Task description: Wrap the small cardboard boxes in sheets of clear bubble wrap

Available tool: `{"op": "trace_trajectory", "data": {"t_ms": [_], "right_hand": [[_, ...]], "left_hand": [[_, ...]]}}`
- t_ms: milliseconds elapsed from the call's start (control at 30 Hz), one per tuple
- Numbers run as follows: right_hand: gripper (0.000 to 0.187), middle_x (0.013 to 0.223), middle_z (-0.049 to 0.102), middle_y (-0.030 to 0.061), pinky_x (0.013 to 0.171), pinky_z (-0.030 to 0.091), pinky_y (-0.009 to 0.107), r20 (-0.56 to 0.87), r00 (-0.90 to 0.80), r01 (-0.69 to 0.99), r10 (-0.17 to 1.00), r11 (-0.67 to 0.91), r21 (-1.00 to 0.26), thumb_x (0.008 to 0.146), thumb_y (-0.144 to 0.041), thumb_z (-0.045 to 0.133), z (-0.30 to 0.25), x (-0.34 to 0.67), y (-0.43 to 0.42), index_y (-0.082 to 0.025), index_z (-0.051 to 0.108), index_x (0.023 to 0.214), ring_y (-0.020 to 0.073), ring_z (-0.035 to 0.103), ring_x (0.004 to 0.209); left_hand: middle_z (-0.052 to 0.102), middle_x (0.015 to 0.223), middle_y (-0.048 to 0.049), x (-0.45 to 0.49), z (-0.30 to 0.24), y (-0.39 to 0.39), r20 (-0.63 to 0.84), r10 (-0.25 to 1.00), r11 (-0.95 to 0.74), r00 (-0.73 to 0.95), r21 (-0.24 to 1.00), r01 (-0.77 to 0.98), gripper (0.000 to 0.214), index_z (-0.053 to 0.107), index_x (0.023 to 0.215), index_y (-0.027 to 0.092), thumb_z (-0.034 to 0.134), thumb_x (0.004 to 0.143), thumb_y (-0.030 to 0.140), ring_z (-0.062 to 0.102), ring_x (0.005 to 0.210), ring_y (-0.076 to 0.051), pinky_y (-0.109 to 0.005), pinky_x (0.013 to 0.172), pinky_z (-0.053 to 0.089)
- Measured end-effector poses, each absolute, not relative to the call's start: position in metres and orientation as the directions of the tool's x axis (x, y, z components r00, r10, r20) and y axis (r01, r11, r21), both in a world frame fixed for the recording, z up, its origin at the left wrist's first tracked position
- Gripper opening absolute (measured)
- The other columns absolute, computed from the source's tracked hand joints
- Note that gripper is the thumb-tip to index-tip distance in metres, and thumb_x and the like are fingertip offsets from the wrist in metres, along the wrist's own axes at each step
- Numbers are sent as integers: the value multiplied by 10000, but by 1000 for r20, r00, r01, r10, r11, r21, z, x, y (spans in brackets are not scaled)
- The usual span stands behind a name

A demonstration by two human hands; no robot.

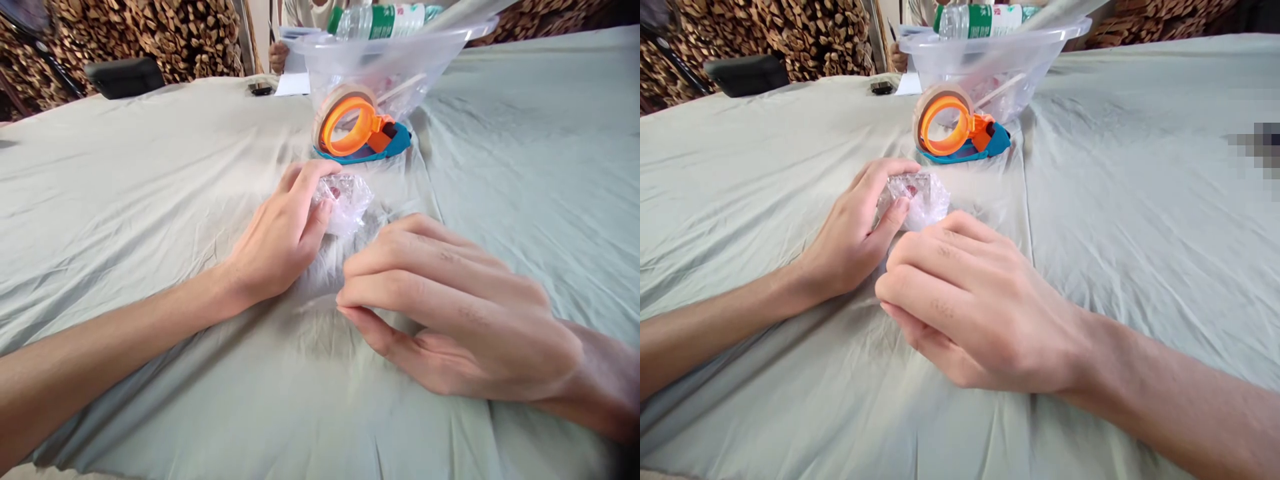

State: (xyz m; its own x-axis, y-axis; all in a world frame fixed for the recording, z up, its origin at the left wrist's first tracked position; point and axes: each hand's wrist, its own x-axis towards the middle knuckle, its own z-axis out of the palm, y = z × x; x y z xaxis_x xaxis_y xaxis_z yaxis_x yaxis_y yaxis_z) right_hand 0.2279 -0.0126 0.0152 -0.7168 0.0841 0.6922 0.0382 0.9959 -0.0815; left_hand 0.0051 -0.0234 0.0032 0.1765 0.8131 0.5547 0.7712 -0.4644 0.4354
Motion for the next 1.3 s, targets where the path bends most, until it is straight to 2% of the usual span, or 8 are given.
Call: {"op": "trace_trajectory", "data": {"t_ms": [233, 300, 433, 667, 767, 1000, 1133, 1300], "right_hand": [[183, 954, 726, -4, 849, 581, 362, 641, -753, -4, 149, 973, -231, 1063, -103, 698, 14, 226, -16, -266, 615, 1064, 174, 703, 869], [164, 963, 727, -8, 826, 554, 375, 625, -751, 26, 212, 956, -292, 1084, -156, 738, 11, 221, -17, -247, 604, 1056, 176, 681, 849], [268, 930, 699, -25, 744, 482, 352, 604, -731, 102, 316, 927, -362, 1046, -150, 812, 6, 210, -22, -218, 567, 961, 146, 580, 755], [266, 816, 599, -51, 725, 406, 333, 671, -682, 185, 289, 957, -224, 1040, -49, 756, 6, 198, -26, -188, 580, 898, 129, 447, 659], [220, 796, 598, -46, 721, 384, 351, 674, -692, 218, 256, 965, -143, 1053, -73, 739, 5, 196, -25, -169, 617, 897, 134, 453, 643], [113, 795, 620, -39, 721, 410, 343, 710, -667, 296, 225, 955, -25, 1091, -149, 727, 5, 198, -24, -146, 657, 1003, 142, 463, 609], [142, 806, 641, -22, 713, 432, 344, 711, -669, 309, 218, 951, -2, 1082, -183, 758, 6, 199, -25, -139, 653, 998, 151, 478, 621], [165, 825, 653, -15, 709, 449, 345, 697, -695, 283, 176, 958, 41, 1110, -234, 744, 9, 203, -23, -136, 652, 1015, 159, 510, 642]], "left_hand": [[642, 1567, -103, 6, 3, -25, 542, 822, -470, 177, 468, 748, 311, 529, 1453, 287, 459, 1155, 233, 749, 1325, -240, -487, 1200, 609], [640, 1556, -96, 6, 3, -24, 528, 832, -459, 171, 481, 747, 306, 526, 1453, 290, 468, 1157, 239, 750, 1318, -252, -497, 1194, 613], [641, 1535, -50, 7, 3, -23, 508, 849, -422, 145, 486, 765, 308, 532, 1432, 345, 473, 1142, 258, 699, 1400, -284, -484, 1149, 631], [650, 1475, -60, 12, 4, -25, 469, 877, -378, 105, 538, 753, 323, 551, 1437, 338, 434, 1138, 300, 697, 1296, -271, -406, 999, 632], [644, 1489, -59, 13, 5, -27, 456, 884, -378, 103, 566, 733, 326, 559, 1433, 341, 426, 1137, 312, 685, 1326, -264, -390, 959, 640], [662, 1496, -46, 13, 7, -30, 467, 879, -375, 99, 549, 747, 364, 571, 1470, 327, 465, 1124, 288, 682, 1386, -265, -389, 1036, 656], [639, 1556, -59, 13, 8, -31, 446, 890, -354, 92, 551, 756, 397, 567, 1503, 330, 471, 1120, 287, 690, 1392, -289, -414, 1037, 659], [609, 1604, -74, 11, 7, -30, 482, 869, -388, 116, 515, 764, 423, 555, 1541, 293, 459, 1129, 291, 648, 1491, -282, -379, 1082, 646]]}}
